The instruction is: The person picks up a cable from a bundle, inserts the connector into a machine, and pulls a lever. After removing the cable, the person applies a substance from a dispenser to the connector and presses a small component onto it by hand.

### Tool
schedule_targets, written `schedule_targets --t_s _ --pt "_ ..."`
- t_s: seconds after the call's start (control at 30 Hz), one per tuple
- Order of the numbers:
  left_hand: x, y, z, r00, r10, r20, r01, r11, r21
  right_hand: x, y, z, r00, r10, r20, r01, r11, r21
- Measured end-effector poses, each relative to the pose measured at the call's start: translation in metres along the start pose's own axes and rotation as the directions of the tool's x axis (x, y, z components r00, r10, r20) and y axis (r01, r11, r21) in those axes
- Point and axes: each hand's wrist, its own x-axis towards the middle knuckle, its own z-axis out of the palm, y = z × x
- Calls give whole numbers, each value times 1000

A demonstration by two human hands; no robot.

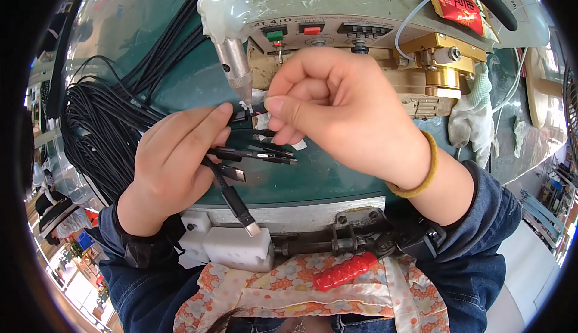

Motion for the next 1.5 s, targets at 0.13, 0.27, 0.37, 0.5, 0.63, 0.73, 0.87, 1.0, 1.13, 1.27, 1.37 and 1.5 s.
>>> schedule_targets --t_s 0.13,0.27,0.37,0.5,0.63,0.73,0.87,1.0,1.13,1.27,1.37,1.5 --pt "-2 0 -3 1000 1 13 -1 1000 19 0 -1 -1 1000 -3 23 2 997 80" --pt "-3 -1 -2 1000 27 -2 -27 999 28 -3 -1 1 999 24 21 -25 999 42" --pt "-3 -1 -1 999 37 -18 -36 999 29 -6 3 3 996 -84 9 84 993 -82" --pt "-3 -1 -1 998 37 -43 -36 999 20 -8 8 4 979 -204 -5 202 973 -108" --pt "0 0 -6 997 48 -66 -50 999 -20 -8 -1 1 996 -64 54 62 998 31" --pt "2 2 -11 998 51 -48 -54 996 -70 -10 -5 -1 996 -22 89 17 998 60" --pt "0 1 -10 996 59 -61 -65 992 -108 -11 -3 0 993 -25 113 16 997 77" --pt "-1 2 -13 999 37 -23 -40 991 -124 -11 -4 -1 989 -42 140 33 997 66" --pt "-2 1 -14 998 59 -19 -61 987 -147 -12 -4 -2 986 -50 162 45 998 31" --pt "-1 -1 -17 996 60 64 -47 980 -194 -12 -5 -3 978 -58 200 65 997 -29" --pt "-4 -2 -14 997 60 45 -49 974 -222 -12 -6 -2 974 -52 222 68 996 -64" --pt "-2 -1 -16 993 71 97 -48 975 -217 -11 -6 -3 972 -44 231 71 991 -109"
